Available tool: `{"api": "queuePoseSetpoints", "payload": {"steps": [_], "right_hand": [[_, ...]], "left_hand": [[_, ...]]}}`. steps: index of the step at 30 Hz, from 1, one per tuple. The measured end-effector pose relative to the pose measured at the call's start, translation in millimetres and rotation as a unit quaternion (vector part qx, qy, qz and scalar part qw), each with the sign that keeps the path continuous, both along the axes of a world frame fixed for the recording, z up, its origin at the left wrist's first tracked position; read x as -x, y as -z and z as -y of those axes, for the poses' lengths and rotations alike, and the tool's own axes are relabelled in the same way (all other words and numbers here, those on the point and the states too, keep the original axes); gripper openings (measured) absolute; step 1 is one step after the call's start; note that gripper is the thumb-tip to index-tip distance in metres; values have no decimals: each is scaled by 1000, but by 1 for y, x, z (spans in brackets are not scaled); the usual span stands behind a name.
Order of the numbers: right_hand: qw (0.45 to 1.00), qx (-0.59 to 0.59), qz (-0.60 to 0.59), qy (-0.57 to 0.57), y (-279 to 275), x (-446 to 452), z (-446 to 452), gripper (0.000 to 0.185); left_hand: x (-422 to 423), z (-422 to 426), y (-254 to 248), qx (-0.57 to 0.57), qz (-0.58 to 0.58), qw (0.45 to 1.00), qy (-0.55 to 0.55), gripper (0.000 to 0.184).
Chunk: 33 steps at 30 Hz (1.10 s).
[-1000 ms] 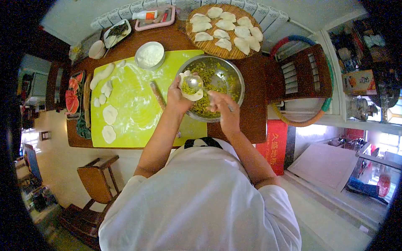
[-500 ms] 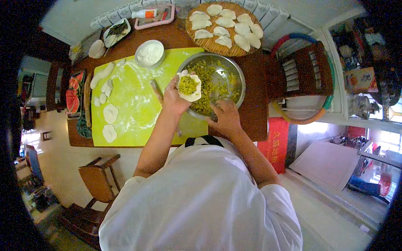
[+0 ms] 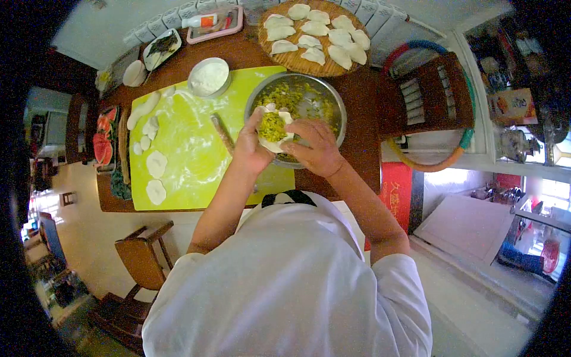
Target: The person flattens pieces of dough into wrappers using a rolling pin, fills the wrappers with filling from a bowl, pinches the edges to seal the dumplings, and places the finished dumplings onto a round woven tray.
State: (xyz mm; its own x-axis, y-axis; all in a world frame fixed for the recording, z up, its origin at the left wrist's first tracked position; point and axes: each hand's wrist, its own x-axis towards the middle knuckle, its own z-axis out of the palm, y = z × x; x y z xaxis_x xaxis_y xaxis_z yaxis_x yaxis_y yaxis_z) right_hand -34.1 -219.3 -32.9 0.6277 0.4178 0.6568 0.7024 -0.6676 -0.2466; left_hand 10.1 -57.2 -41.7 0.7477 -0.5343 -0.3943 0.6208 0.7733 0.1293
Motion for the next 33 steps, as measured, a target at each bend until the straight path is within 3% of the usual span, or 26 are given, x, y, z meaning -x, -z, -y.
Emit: {"api": "queuePoseSetpoints", "payload": {"steps": [2, 4, 7, 14, 17, 19, 22, 33], "right_hand": [[1000, -9, 7, -20, -3, -2, -2, 18], [1000, -18, 3, -14, -13, -3, -7, 17], [999, -34, -23, 18, -23, -5, -18, 17], [990, -98, -82, 64, -22, -10, -20, 20], [983, -154, -76, 70, -29, -13, -22, 20], [983, -146, -74, 87, -33, -13, -21, 20], [980, -158, -98, 74, -36, -11, -20, 21], [972, -154, -147, 95, -44, -9, -23, 26]], "left_hand": [[2, 0, -2, -5, 3, 1000, 0, 25], [6, 0, -10, -103, 54, 993, 20, 23], [13, -2, -16, -170, 40, 984, 21, 20], [17, -4, -9, -208, 131, 969, 36, 21], [21, -9, -15, -154, 149, 975, 62, 33], [25, -10, -14, -229, 304, 923, 54, 49], [24, -13, -13, -293, 368, 880, 64, 58], [22, -18, -9, -320, 400, 854, 91, 60]]}}
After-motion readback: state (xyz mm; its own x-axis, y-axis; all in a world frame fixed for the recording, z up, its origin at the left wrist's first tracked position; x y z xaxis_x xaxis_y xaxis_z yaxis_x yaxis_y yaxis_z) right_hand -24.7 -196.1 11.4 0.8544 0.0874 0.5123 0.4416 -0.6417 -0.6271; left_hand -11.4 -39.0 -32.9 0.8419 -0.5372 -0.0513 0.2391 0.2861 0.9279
